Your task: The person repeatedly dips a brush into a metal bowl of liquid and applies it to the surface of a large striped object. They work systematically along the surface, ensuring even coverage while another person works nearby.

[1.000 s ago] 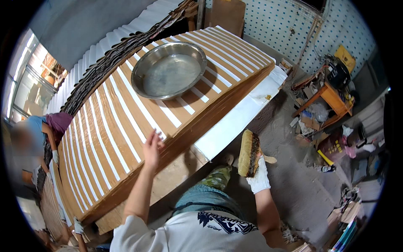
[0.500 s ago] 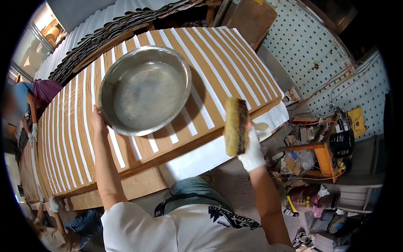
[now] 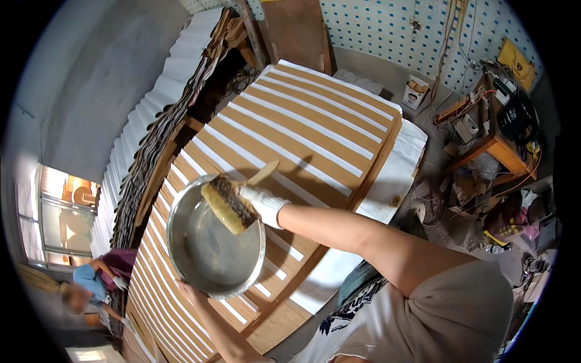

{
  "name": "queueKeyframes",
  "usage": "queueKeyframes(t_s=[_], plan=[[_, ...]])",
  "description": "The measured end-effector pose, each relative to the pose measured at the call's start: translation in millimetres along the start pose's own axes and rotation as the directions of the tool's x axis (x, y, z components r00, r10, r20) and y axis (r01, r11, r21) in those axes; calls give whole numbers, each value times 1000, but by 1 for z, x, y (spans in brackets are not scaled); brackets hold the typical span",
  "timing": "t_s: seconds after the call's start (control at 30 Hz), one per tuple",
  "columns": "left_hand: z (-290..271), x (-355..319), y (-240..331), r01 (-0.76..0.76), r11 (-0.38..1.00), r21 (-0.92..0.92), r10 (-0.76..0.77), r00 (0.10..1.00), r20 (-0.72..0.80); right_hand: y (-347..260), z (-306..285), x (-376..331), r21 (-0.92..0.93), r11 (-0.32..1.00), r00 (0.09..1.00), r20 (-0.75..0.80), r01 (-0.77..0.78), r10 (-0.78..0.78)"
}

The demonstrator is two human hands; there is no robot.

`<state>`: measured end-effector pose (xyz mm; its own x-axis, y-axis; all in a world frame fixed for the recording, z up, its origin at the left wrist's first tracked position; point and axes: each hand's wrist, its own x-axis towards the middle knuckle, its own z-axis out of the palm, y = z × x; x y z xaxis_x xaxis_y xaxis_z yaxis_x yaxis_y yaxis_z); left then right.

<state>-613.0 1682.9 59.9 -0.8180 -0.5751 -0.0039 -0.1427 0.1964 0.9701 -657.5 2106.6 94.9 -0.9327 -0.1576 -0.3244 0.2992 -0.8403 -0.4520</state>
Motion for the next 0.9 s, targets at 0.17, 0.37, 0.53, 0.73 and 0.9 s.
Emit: queueKeyframes(t_s=[0.17,0.37,0.53,0.73,0.9], plan=[[21,-51,37,-110,977,181,134,983,-127,-31,-18,5,-18,997,987,-138,-82,78],[132,-157,101,-54,947,318,156,940,-303,-128,-83,-2,125,979,982,-83,-158,169],[294,-254,154,161,987,-8,-153,919,-365,-251,-170,-2,106,992,993,-94,-63,73],[486,-341,99,229,917,-328,-274,956,-100,-461,-308,-7,-320,942,979,-139,100,-151],[694,-417,105,320,860,-397,-305,947,102,-616,-432,-18,-368,919,800,-505,141,-325]])
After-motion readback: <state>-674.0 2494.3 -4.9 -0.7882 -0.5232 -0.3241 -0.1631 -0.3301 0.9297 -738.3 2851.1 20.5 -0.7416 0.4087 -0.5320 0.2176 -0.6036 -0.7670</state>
